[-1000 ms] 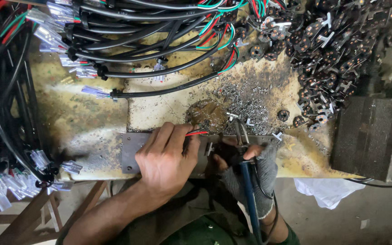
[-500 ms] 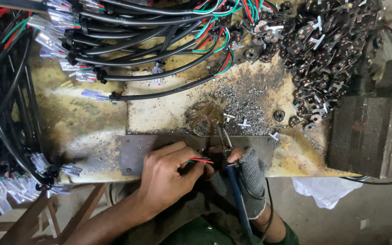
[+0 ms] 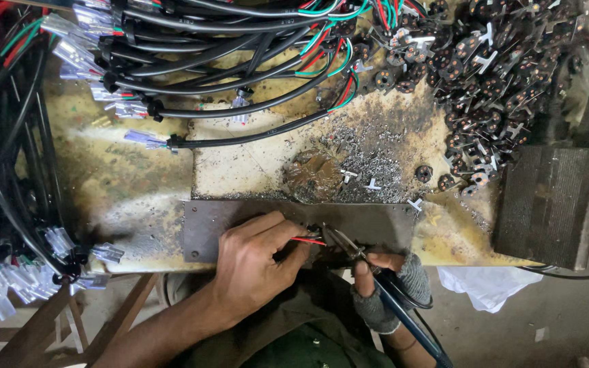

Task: The person solders electrical wires at a workbench, holding a soldering iron in one gloved hand and positioning wire ends and terminals with the other hand. They repeatedly solder connections on small components and set finished pieces aside among piles of similar parts.

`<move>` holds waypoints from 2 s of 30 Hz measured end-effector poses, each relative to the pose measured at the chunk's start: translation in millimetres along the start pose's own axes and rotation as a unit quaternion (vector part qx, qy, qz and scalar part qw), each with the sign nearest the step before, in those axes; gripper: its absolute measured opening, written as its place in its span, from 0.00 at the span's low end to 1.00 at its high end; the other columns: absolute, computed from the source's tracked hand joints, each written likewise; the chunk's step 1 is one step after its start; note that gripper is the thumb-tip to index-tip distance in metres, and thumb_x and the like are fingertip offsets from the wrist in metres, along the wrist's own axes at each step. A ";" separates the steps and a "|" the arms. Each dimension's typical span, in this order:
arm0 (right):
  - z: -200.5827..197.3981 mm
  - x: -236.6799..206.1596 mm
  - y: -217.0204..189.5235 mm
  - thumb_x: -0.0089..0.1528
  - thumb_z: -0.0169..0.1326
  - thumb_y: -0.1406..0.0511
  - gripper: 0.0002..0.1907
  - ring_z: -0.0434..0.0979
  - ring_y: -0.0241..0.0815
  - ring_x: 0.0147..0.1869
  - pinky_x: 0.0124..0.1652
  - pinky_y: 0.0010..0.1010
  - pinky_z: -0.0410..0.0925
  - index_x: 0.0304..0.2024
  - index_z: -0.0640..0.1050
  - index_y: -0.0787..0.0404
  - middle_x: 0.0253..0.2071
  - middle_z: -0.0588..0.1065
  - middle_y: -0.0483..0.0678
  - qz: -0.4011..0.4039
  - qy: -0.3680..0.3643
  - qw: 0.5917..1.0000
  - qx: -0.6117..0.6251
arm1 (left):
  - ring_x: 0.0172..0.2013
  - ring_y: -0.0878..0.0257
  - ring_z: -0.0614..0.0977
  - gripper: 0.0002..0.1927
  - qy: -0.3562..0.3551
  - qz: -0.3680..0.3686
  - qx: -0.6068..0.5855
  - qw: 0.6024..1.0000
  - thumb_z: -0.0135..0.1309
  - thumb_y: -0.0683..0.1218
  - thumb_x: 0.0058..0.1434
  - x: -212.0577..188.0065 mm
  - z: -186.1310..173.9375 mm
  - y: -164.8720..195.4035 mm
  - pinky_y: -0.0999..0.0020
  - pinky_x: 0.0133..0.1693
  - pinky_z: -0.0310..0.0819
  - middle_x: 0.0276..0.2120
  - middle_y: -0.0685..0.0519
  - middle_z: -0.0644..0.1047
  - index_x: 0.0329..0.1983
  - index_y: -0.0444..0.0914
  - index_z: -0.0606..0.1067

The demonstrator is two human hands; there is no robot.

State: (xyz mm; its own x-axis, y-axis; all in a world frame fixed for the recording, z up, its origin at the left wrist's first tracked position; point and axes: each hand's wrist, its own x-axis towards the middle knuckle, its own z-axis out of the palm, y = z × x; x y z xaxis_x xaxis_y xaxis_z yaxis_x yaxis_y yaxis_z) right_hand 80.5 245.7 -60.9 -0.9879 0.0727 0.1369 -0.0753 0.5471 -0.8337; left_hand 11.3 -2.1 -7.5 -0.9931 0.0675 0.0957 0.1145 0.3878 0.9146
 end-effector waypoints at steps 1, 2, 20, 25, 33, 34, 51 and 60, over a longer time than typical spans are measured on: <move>-0.4 -2.0 4.4 0.65 0.57 0.68 0.12 0.73 0.33 0.31 0.35 0.25 0.69 0.46 0.69 0.63 0.32 0.74 0.46 -0.024 0.002 0.999 -0.022 | 0.27 0.52 0.81 0.06 0.000 0.002 -0.004 1.000 0.64 0.39 0.51 0.1 -0.3 -0.4 0.60 0.28 0.74 0.26 0.50 0.77 0.32 0.36 0.79; -0.9 -3.2 7.3 0.65 0.57 0.68 0.11 0.73 0.34 0.32 0.36 0.26 0.69 0.46 0.69 0.63 0.32 0.74 0.47 -0.048 0.005 0.998 -0.044 | 0.27 0.52 0.81 0.06 0.000 0.005 -0.007 1.000 0.64 0.39 0.51 0.1 -0.4 -0.6 0.60 0.28 0.73 0.26 0.50 0.77 0.32 0.36 0.79; -3.2 16.9 -11.5 0.62 0.56 0.72 0.09 0.72 0.50 0.28 0.32 0.35 0.68 0.41 0.71 0.56 0.28 0.73 0.50 -0.052 -0.049 0.997 0.009 | 0.30 0.51 0.81 0.08 0.000 -0.004 0.041 0.999 0.65 0.42 0.50 -0.8 2.3 0.7 0.57 0.31 0.75 0.28 0.51 0.76 0.29 0.38 0.76; -6.7 29.8 -21.1 0.60 0.54 0.74 0.08 0.76 0.48 0.25 0.29 0.35 0.68 0.34 0.73 0.54 0.23 0.75 0.49 -0.084 -0.235 0.967 0.059 | 0.29 0.52 0.81 0.08 0.006 -0.011 0.046 0.999 0.64 0.43 0.51 -0.9 3.1 1.1 0.58 0.30 0.75 0.28 0.52 0.76 0.29 0.38 0.76; -5.7 25.8 -15.8 0.61 0.55 0.74 0.09 0.74 0.47 0.26 0.29 0.38 0.66 0.39 0.71 0.55 0.24 0.75 0.48 -0.154 -0.242 0.956 0.060 | 0.29 0.51 0.81 0.08 -0.009 -0.029 0.052 0.998 0.65 0.44 0.51 1.2 3.5 1.6 0.58 0.29 0.75 0.28 0.51 0.77 0.28 0.38 0.75; -2.7 23.2 -17.5 0.61 0.55 0.73 0.09 0.73 0.45 0.26 0.29 0.36 0.66 0.40 0.71 0.57 0.25 0.74 0.48 -0.126 -0.178 0.975 0.047 | 0.29 0.51 0.81 0.09 -0.009 -0.029 0.053 0.998 0.65 0.44 0.51 1.2 2.9 1.8 0.57 0.29 0.75 0.28 0.51 0.77 0.28 0.38 0.75; 0.6 15.5 -9.8 0.62 0.57 0.70 0.10 0.69 0.45 0.26 0.30 0.33 0.63 0.43 0.71 0.56 0.25 0.70 0.46 -0.210 -0.117 0.969 -0.058 | 0.28 0.51 0.81 0.08 -0.002 -0.022 0.058 0.998 0.65 0.43 0.51 5.6 3.0 2.6 0.58 0.28 0.74 0.27 0.51 0.77 0.28 0.38 0.75; 2.0 8.3 -8.2 0.64 0.54 0.72 0.11 0.71 0.34 0.30 0.32 0.27 0.67 0.48 0.70 0.60 0.27 0.71 0.43 -0.172 -0.078 0.981 0.042 | 0.27 0.52 0.81 0.08 -0.008 -0.036 0.051 0.998 0.65 0.43 0.51 7.0 2.5 2.6 0.58 0.27 0.74 0.27 0.52 0.78 0.28 0.38 0.76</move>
State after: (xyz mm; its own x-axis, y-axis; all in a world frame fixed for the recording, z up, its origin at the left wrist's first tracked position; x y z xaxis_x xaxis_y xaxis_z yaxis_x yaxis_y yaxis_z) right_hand 72.6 240.1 -54.0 -0.9102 -0.2366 0.3399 -0.4125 0.4457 -0.7944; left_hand 4.7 1.7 -5.4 -0.9984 0.0516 0.0244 0.0463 0.4833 0.8742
